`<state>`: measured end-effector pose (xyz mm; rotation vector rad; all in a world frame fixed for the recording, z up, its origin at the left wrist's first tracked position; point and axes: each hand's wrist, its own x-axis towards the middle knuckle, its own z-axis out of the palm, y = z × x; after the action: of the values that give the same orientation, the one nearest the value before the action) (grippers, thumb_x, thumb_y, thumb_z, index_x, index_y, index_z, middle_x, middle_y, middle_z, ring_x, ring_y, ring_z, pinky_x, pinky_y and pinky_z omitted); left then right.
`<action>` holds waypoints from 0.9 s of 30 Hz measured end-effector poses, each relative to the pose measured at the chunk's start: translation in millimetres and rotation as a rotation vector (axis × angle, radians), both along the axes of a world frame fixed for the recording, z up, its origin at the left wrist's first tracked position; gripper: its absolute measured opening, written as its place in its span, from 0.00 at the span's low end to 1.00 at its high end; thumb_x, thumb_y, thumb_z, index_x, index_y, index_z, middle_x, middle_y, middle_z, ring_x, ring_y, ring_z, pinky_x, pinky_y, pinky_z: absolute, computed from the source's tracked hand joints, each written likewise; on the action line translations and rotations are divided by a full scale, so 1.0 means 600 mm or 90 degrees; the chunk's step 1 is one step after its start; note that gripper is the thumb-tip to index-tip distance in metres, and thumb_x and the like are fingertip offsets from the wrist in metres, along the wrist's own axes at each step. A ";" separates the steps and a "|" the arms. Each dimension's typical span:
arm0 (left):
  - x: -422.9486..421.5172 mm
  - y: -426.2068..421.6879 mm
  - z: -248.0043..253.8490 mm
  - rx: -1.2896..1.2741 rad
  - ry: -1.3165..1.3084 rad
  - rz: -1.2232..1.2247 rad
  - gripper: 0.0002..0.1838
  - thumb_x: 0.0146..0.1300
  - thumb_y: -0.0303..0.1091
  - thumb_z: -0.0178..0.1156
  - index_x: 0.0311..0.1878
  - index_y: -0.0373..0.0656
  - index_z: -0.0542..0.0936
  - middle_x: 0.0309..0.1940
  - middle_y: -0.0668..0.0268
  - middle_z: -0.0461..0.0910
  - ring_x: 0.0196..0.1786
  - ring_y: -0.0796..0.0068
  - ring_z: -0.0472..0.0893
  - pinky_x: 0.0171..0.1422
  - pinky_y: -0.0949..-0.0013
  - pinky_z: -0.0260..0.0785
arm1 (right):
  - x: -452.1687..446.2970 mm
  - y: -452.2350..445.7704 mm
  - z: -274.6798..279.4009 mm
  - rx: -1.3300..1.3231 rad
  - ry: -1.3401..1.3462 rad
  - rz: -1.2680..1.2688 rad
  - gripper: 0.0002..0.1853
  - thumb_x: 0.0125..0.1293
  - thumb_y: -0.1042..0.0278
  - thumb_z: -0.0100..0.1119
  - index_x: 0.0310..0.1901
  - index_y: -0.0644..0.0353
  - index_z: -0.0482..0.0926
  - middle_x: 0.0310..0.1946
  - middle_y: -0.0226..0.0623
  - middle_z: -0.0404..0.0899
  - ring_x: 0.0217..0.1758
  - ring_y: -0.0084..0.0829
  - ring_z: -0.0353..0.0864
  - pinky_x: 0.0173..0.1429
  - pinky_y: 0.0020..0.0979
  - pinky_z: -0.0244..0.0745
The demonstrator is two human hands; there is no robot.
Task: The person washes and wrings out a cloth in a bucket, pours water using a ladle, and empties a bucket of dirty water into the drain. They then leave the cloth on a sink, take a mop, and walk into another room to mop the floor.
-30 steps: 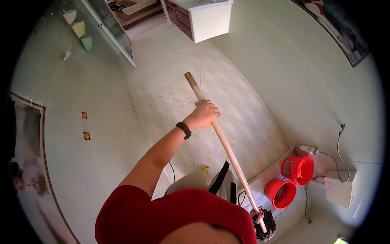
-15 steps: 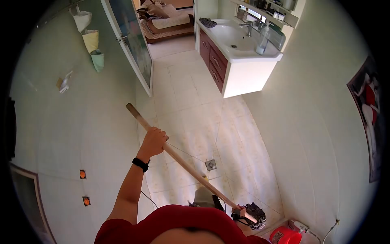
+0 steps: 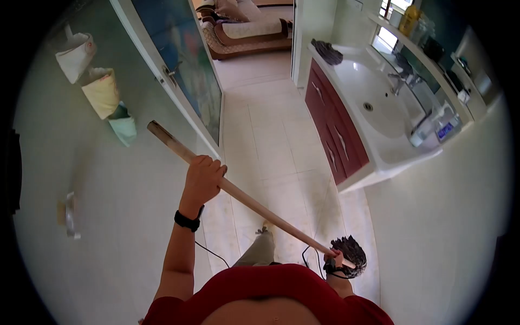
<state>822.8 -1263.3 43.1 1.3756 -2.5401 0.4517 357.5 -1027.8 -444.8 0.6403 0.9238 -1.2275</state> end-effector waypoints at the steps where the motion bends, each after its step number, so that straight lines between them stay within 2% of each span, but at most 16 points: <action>1: 0.013 -0.058 0.004 -0.018 0.006 -0.027 0.08 0.37 0.26 0.61 0.26 0.45 0.76 0.24 0.68 0.71 0.35 0.68 0.73 0.48 0.66 0.64 | -0.008 -0.028 -0.092 -0.018 -0.013 -0.067 0.10 0.53 0.67 0.45 0.16 0.52 0.63 0.15 0.30 0.67 0.20 0.28 0.68 0.31 0.32 0.71; 2: 0.017 -0.105 0.009 -0.027 0.016 -0.052 0.09 0.36 0.26 0.62 0.26 0.44 0.77 0.23 0.68 0.71 0.33 0.68 0.73 0.48 0.66 0.64 | -0.011 -0.060 -0.170 -0.037 -0.029 -0.133 0.10 0.53 0.68 0.45 0.16 0.52 0.63 0.16 0.30 0.67 0.20 0.29 0.68 0.32 0.33 0.72; 5: 0.034 -0.276 0.045 -0.018 0.028 -0.065 0.09 0.36 0.25 0.61 0.26 0.44 0.76 0.24 0.68 0.71 0.35 0.68 0.73 0.50 0.66 0.63 | 0.022 -0.190 -0.114 0.067 0.086 -0.049 0.07 0.56 0.67 0.44 0.26 0.57 0.70 0.20 0.35 0.72 0.25 0.36 0.72 0.35 0.36 0.75; 6: 0.040 -0.328 0.058 -0.002 0.020 -0.070 0.09 0.36 0.25 0.60 0.26 0.44 0.75 0.24 0.68 0.71 0.36 0.68 0.72 0.50 0.66 0.63 | 0.059 -0.239 -0.093 0.111 0.128 -0.009 0.09 0.57 0.66 0.43 0.30 0.59 0.74 0.23 0.38 0.74 0.28 0.39 0.74 0.37 0.38 0.76; 8: 0.054 -0.437 0.066 0.004 0.035 -0.093 0.08 0.37 0.24 0.59 0.25 0.45 0.74 0.24 0.68 0.70 0.36 0.68 0.72 0.51 0.66 0.62 | 0.111 -0.333 0.007 0.144 0.060 0.044 0.10 0.57 0.65 0.43 0.30 0.60 0.74 0.23 0.39 0.74 0.27 0.41 0.75 0.34 0.38 0.77; 10: 0.072 -0.547 0.053 0.021 0.011 -0.123 0.07 0.38 0.23 0.58 0.24 0.45 0.73 0.23 0.68 0.69 0.35 0.68 0.71 0.52 0.66 0.62 | 0.152 -0.433 0.043 0.149 0.041 0.057 0.10 0.57 0.65 0.43 0.30 0.60 0.74 0.23 0.39 0.74 0.27 0.40 0.75 0.34 0.38 0.77; 18: 0.132 -1.018 -0.018 0.048 -0.001 -0.136 0.07 0.37 0.23 0.57 0.21 0.46 0.71 0.22 0.67 0.69 0.34 0.66 0.70 0.47 0.67 0.61 | 0.242 -0.881 -0.001 0.126 0.011 0.089 0.09 0.58 0.66 0.44 0.32 0.61 0.73 0.25 0.40 0.74 0.28 0.39 0.75 0.35 0.39 0.77; 23: 0.159 -1.263 0.038 0.029 -0.039 -0.139 0.08 0.38 0.23 0.58 0.20 0.48 0.71 0.21 0.71 0.69 0.33 0.72 0.70 0.46 0.72 0.62 | 0.287 -1.131 0.015 0.113 -0.005 0.115 0.09 0.58 0.66 0.45 0.33 0.61 0.73 0.25 0.40 0.74 0.29 0.39 0.76 0.35 0.39 0.77; 27: 0.185 -1.455 0.056 -0.001 -0.013 -0.162 0.08 0.39 0.22 0.58 0.20 0.48 0.71 0.21 0.71 0.68 0.33 0.72 0.70 0.47 0.71 0.62 | 0.326 -1.333 0.024 0.089 -0.026 0.125 0.09 0.58 0.66 0.45 0.34 0.61 0.73 0.26 0.41 0.74 0.29 0.38 0.76 0.35 0.39 0.77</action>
<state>933.6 -2136.0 76.9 1.0320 -2.6813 0.4209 553.1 -1827.7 -430.7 0.6655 1.0195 -0.9783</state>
